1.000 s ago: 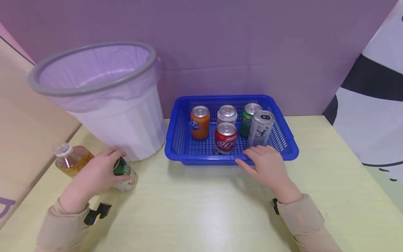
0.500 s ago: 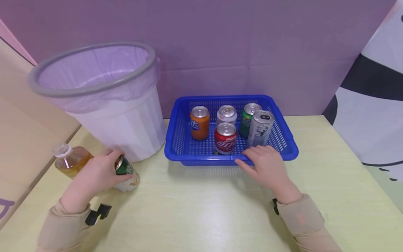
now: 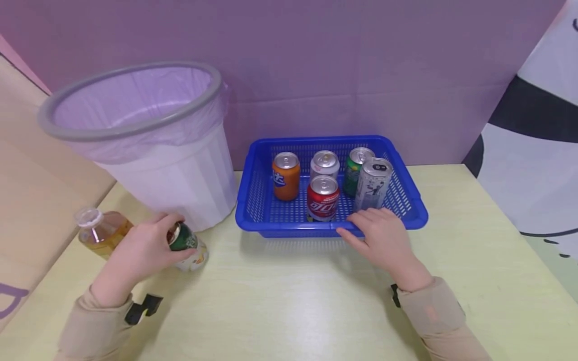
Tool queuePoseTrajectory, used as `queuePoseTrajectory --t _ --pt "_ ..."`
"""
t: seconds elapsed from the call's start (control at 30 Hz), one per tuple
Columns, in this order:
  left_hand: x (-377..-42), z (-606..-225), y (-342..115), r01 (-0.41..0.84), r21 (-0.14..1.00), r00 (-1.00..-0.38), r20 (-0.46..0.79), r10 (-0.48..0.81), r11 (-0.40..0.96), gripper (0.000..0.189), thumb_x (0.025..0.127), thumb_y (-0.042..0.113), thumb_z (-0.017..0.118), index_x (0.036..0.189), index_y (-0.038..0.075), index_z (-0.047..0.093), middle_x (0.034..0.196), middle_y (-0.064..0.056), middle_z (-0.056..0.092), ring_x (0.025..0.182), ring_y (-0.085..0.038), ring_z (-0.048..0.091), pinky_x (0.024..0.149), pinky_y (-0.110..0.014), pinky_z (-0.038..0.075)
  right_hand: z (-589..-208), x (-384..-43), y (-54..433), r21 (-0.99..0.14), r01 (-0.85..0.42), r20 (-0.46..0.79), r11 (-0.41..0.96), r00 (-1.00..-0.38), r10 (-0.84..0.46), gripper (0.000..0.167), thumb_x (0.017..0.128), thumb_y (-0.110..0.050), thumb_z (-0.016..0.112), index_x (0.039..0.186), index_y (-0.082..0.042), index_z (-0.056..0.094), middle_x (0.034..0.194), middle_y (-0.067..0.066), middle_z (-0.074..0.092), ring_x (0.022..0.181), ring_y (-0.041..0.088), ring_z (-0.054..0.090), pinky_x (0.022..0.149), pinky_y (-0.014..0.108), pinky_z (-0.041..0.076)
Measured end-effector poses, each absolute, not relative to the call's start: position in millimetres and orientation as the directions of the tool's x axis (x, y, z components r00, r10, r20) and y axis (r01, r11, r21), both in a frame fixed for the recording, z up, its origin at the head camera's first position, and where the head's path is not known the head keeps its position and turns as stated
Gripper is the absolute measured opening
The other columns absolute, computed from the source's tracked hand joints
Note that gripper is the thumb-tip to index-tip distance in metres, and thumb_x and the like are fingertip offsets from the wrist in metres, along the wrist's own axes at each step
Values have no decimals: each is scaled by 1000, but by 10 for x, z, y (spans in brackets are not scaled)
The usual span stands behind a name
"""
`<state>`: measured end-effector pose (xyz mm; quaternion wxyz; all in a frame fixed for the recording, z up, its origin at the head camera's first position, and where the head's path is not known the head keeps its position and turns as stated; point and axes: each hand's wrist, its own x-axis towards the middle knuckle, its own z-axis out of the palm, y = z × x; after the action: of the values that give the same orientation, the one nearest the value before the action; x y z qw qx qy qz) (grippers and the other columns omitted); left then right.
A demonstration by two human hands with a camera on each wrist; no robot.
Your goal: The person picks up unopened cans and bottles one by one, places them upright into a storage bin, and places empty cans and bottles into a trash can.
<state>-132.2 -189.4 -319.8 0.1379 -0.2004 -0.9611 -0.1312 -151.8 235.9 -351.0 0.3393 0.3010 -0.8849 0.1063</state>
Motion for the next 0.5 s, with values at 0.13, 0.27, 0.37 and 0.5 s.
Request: queuePoseTrajectory --t 0.13,0.27,0.37,0.5 --pt "-1315 -3182 -1874 435 196 -872 336 357 879 62 62 33 87 106 -2 60 87 -11 62 70 -22 59 60 -37 54 -3514 -1511 2364 17 -602 665 799 -590 -458 72 96 -62 28 83 -5 70 73 8 69 63 25 62 56 40 48" --pt "-1301 -3164 -1860 437 199 -868 349 354 877 62 62 32 87 107 -1 59 82 -8 60 66 -19 55 55 -32 50 -3511 -1506 2363 12 -605 665 796 -590 -458 71 96 -61 28 83 -5 70 73 8 69 63 24 62 56 40 48" --pt "-1292 -3160 -1850 441 209 -863 365 349 873 61 62 31 87 106 -1 58 80 -7 59 64 -16 54 54 -28 48 -3504 -1508 2357 13 -609 667 793 -586 -460 71 96 -61 28 83 -5 70 73 8 68 63 25 62 56 40 48" --pt "-1296 -3190 -1830 484 204 -830 413 374 851 58 61 30 87 102 1 59 75 -2 55 61 -12 49 51 -22 43 -3496 -1508 2348 13 -609 666 793 -586 -461 71 96 -61 29 82 -5 70 73 9 68 64 25 62 56 40 48"
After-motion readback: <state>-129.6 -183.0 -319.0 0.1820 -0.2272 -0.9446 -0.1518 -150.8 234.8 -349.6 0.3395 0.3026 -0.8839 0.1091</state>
